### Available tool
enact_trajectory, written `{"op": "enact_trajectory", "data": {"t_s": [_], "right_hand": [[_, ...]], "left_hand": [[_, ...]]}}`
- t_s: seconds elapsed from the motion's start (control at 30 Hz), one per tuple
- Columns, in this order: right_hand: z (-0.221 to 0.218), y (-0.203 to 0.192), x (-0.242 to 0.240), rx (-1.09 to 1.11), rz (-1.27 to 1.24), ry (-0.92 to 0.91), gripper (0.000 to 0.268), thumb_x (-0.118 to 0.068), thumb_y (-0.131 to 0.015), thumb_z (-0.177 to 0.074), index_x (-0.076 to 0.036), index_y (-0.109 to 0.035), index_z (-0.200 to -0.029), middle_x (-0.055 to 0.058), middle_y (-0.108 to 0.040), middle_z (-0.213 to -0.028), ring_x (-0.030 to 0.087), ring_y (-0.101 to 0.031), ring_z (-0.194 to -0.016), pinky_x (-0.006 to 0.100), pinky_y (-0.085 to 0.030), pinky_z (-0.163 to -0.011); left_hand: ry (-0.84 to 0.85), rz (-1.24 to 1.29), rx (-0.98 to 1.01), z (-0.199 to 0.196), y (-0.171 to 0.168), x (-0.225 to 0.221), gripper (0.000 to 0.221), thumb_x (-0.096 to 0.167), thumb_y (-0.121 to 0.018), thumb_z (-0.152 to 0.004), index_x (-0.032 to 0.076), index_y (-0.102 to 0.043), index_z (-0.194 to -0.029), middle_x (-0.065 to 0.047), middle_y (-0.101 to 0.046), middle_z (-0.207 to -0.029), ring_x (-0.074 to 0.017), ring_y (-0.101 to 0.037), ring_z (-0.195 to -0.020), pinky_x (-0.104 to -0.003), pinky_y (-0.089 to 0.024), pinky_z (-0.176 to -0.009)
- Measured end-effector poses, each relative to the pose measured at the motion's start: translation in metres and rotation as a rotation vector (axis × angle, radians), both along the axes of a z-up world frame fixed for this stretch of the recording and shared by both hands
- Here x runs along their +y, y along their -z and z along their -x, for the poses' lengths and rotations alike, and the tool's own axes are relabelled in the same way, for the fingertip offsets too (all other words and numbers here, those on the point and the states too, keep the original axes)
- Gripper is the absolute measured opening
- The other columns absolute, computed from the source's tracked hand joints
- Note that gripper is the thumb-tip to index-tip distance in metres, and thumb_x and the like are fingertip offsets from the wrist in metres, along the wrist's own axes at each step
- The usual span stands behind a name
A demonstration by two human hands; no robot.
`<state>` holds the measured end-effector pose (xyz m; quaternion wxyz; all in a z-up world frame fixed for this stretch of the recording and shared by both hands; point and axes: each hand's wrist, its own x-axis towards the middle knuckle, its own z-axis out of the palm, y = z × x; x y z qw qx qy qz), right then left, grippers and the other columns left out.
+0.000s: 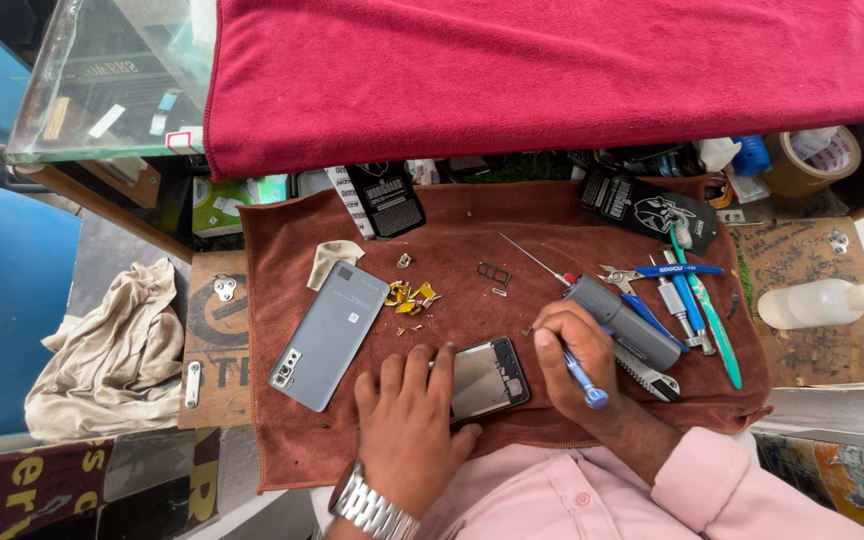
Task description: The person uses a power screwdriver to remove screws from the internal frame of a disassembled smartphone. They then switch to a manual screwdriver to continue removing screws from the device's chassis. The back cover of the phone is placed on the workbench nearby.
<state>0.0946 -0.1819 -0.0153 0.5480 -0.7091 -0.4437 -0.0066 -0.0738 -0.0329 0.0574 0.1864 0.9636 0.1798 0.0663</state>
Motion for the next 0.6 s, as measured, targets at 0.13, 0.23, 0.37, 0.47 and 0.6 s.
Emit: {"op": "enact_trajectory", "data": {"t_s": [0.13,0.23,0.37,0.47,0.6], "right_hand": [[-0.007,0.006,-0.026,-0.094,-0.03,0.022,0.018,-0.014,-0.057,-0.099,0.003,-0.055,-0.102,0.019,-0.06,-0.106,0.02,-0.058,-0.083,0.032,-0.05,-0.076],[-0.019,0.019,-0.048,0.203,-0.081,-0.148,0.02,-0.016,-0.047,-0.096,-0.003,-0.061,-0.098,0.009,-0.063,-0.092,0.014,-0.054,-0.075,0.028,-0.047,-0.069],[-0.016,0.021,-0.062,0.225,0.176,-0.094,0.011,-0.008,-0.063,-0.087,-0.002,-0.063,-0.097,0.008,-0.072,-0.085,0.014,-0.068,-0.069,0.027,-0.056,-0.065],[-0.012,0.011,-0.058,0.26,0.15,-0.182,0.02,-0.004,-0.069,-0.081,-0.001,-0.06,-0.098,0.012,-0.073,-0.095,0.017,-0.071,-0.077,0.028,-0.06,-0.069],[-0.012,0.0,-0.054,0.055,0.227,-0.258,0.021,-0.004,-0.077,-0.076,-0.005,-0.06,-0.088,0.013,-0.075,-0.101,0.024,-0.075,-0.089,0.033,-0.06,-0.077]], "left_hand": [[-0.017,0.067,0.308,-0.025,-0.001,0.004,0.088,0.032,-0.087,-0.06,0.012,-0.051,-0.139,-0.01,-0.05,-0.133,-0.0341,-0.041,-0.128,-0.062,-0.025,-0.104],[0.083,0.023,0.32,-0.025,0.007,0.005,0.073,0.017,-0.076,-0.069,0.022,-0.053,-0.138,-0.002,-0.052,-0.13,-0.0282,-0.042,-0.131,-0.06,-0.025,-0.107],[0.214,-0.12,0.033,-0.026,0.02,0.004,0.071,0.002,-0.068,-0.067,0.025,-0.058,-0.134,0.002,-0.054,-0.136,-0.0277,-0.042,-0.136,-0.062,-0.024,-0.102],[0.223,-0.12,0.014,-0.031,0.021,0.003,0.073,0.004,-0.068,-0.063,0.024,-0.061,-0.132,-0.001,-0.051,-0.142,-0.0307,-0.035,-0.139,-0.063,-0.02,-0.106],[0.167,0.118,-0.017,-0.034,0.021,0.0,0.081,0.018,-0.075,-0.054,0.012,-0.06,-0.134,-0.01,-0.046,-0.147,-0.0355,-0.025,-0.147,-0.067,-0.008,-0.113]]}}
